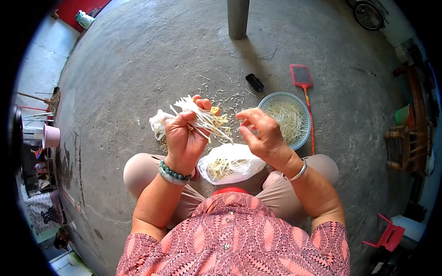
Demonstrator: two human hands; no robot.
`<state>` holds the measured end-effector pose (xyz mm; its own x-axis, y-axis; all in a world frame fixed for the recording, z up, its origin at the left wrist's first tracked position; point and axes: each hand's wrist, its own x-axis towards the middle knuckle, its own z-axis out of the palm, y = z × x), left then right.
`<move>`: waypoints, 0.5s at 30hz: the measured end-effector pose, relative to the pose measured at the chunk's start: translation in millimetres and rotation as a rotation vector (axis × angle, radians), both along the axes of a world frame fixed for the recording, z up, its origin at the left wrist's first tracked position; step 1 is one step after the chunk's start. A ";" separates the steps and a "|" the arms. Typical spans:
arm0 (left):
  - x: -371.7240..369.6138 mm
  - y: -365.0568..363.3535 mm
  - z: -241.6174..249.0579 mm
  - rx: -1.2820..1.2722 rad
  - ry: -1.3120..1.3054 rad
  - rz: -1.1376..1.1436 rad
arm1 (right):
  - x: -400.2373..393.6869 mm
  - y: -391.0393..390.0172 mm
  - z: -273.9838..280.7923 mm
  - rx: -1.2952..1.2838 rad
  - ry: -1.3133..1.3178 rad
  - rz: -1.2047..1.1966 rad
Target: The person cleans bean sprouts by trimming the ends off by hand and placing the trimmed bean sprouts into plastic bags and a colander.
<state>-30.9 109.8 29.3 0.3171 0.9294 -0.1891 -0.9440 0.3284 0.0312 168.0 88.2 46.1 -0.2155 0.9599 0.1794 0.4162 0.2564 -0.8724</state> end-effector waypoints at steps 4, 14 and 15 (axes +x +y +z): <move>4.0 -2.2 -1.1 0.005 -0.036 -0.047 | 5.1 3.3 3.0 0.041 0.187 0.082; 6.8 -3.1 -6.6 0.018 -0.045 -0.092 | -3.1 -0.9 11.5 0.115 0.194 0.129; 7.2 -3.3 -6.9 0.014 -0.059 -0.100 | -2.9 -1.2 11.3 0.114 0.194 0.127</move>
